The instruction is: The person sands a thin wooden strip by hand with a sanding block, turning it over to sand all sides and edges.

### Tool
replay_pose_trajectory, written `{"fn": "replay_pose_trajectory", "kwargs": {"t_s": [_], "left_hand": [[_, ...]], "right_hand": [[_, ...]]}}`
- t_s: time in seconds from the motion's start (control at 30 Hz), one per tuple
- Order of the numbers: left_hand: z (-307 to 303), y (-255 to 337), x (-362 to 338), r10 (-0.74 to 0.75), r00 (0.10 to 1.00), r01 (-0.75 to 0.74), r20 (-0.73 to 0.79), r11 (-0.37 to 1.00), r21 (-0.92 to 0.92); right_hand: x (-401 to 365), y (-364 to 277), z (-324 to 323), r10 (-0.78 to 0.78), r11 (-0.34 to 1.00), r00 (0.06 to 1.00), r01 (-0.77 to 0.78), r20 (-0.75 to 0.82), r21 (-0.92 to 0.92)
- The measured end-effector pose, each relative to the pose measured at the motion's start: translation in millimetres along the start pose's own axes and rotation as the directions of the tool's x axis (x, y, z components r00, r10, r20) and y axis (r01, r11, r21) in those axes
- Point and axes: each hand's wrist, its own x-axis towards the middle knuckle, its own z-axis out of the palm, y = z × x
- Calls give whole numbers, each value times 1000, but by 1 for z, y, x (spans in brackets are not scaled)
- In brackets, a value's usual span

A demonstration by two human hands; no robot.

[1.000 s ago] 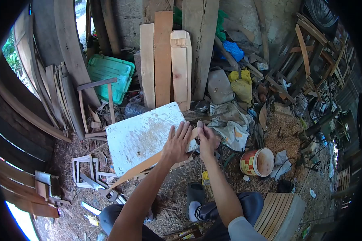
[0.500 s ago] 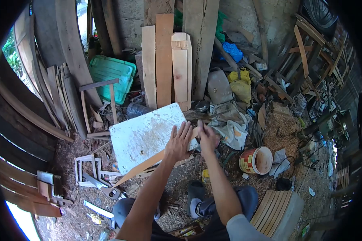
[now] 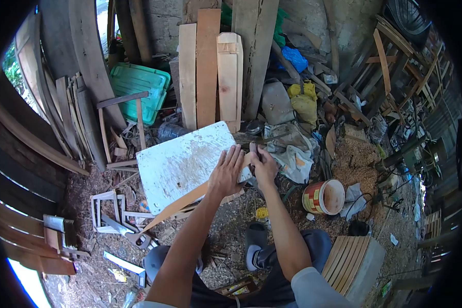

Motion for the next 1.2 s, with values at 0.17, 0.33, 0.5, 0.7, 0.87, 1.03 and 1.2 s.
{"fn": "replay_pose_trajectory", "kwargs": {"t_s": [0.17, 0.33, 0.5, 0.7, 0.87, 1.03, 1.2], "left_hand": [[-4, 1, 3, -5, 999, 5, 36, 1000, 18], [-3, 1, 1, 10, 1000, -9, 15, 1000, -24], [-2, -2, 3, 12, 999, -12, 30, 1000, 13], [-1, 0, 2, -8, 999, 8, 42, 1000, -6], [-6, 0, 2, -1, 999, 2, 33, 1000, -13], [-9, 1, 2, -17, 993, 11, 114, 999, 52], [-6, -1, 3, -15, 997, 15, 80, 1000, 7]], "right_hand": [[-1, 17, 1, -90, 993, 995, 93, -34, 72], [3, 8, 8, -79, 996, 994, 75, -79, -55], [-6, 18, 8, -109, 992, 988, 100, -109, -79], [-19, -18, -3, 112, 986, 993, -116, 38, 119], [-8, -8, 2, 120, 982, 993, -116, -19, 147], [10, -7, 8, 149, 972, 989, -143, -19, 184], [-21, -4, -3, -36, 997, 999, 38, -40, 63]]}}
